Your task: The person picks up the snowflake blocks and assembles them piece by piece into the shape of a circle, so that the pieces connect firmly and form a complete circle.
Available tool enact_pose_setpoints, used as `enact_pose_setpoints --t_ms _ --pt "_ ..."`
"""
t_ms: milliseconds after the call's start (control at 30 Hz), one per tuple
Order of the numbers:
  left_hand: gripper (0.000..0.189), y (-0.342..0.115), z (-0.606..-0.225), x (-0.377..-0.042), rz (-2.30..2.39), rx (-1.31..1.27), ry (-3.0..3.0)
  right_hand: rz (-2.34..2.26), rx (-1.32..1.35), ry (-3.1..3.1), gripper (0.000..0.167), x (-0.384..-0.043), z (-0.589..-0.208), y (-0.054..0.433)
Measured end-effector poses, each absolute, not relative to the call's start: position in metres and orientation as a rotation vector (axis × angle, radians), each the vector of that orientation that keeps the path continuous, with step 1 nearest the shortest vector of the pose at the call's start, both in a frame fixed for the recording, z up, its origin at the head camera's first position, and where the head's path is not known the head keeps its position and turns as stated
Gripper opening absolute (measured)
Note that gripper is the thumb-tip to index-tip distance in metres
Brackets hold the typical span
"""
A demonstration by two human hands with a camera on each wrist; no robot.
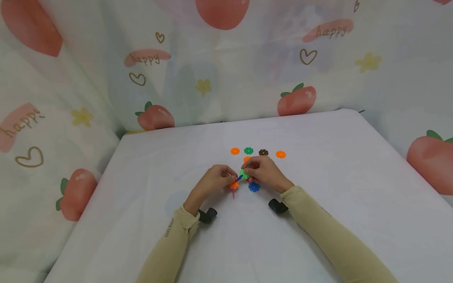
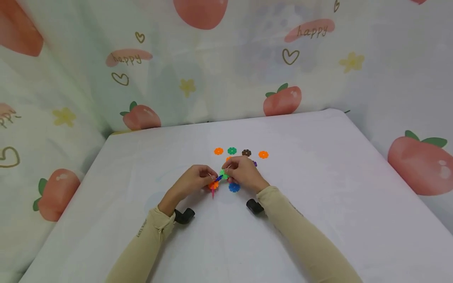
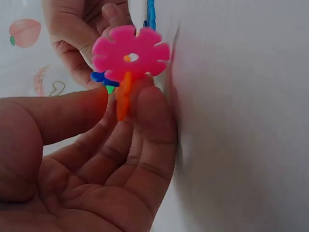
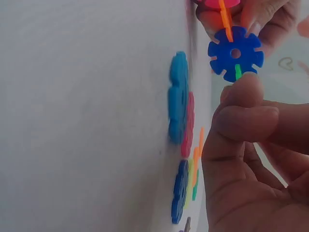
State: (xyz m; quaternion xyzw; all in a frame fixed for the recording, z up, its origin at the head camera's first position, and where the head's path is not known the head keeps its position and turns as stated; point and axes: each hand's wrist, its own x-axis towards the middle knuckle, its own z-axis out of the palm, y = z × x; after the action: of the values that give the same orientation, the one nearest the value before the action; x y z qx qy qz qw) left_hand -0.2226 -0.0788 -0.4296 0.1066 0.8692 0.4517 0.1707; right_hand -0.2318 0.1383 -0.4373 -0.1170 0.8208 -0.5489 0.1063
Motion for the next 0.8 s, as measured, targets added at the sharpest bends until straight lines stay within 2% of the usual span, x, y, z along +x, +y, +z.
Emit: enact_pose_setpoints --t_ms 467,800 --pt "0.022 -0.081 -0.427 -0.234 1.207 0.308 2.497 -1.466 -0.488 2.421 0.015 -0.236 -0.435 0.123" --pt "0.019 -0.082 -0.431 -0.234 1.259 0.241 2.474 -1.258 -0.561 2.658 0.018 -0.246 -0.432 0.145"
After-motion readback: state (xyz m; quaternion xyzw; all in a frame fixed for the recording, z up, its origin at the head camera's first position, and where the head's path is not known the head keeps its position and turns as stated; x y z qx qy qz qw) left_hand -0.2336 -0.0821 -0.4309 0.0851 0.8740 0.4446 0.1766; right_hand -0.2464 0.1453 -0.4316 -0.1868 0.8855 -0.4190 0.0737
